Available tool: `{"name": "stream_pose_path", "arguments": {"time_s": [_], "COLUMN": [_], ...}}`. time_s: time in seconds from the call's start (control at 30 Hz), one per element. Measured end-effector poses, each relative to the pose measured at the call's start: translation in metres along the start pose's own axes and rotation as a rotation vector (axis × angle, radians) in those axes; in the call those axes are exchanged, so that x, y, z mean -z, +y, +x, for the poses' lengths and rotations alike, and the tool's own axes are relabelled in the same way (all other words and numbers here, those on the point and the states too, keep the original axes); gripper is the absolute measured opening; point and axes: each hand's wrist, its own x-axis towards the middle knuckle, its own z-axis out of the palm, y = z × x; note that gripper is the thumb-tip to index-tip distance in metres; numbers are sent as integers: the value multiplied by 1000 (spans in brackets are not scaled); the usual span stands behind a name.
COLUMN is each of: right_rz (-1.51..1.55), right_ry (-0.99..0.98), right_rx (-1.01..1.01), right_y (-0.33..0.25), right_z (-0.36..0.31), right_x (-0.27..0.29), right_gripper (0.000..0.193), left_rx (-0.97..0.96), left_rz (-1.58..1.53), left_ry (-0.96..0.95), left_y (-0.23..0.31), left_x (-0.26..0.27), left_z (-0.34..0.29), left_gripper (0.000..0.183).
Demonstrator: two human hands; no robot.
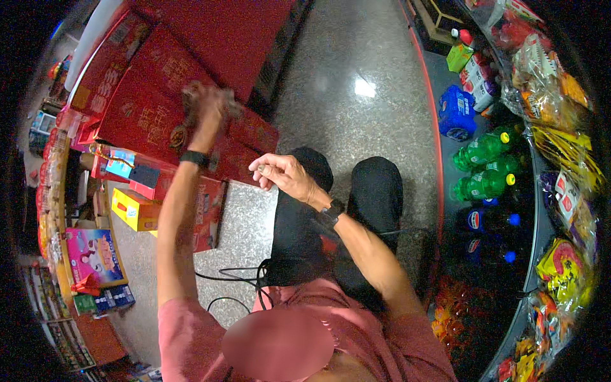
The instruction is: Cleaning and wiping down various gift boxes in a retail store setting using a cloth.
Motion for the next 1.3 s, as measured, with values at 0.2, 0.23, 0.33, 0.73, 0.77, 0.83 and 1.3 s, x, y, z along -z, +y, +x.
{"name": "stream_pose_path", "arguments": {"time_s": [0.2, 0.23, 0.33, 0.73, 0.77, 0.83, 1.3], "right_rz": [24, 38, 59, 182, 174, 152, 159], "right_ry": [5, 19, 18, 152, 133, 157, 88], "right_rx": [-12, -16, -12, -53, -43, -53, 26], "right_y": [-4, -4, 5, 15, 16, 15, 9], "right_z": [-5, -6, -7, -9, -8, -7, -8], "right_x": [4, 4, 17, 45, 46, 51, 49], "right_gripper": [35, 35, 32, 30, 30, 31, 31], "left_rx": [-126, -37, -77, -258, -269, -339, 12], "left_rz": [319, 170, -15, -299, -314, -300, 553], "left_ry": [-398, -389, -407, 21, 91, 259, 564], "left_y": [10, 20, 64, 168, 177, 176, 16], "left_x": [-42, -46, -33, 145, 169, 201, 313], "left_z": [-59, -64, -73, -50, -43, -22, 93], "left_gripper": [11, 14, 18, 35, 35, 34, 20]}}
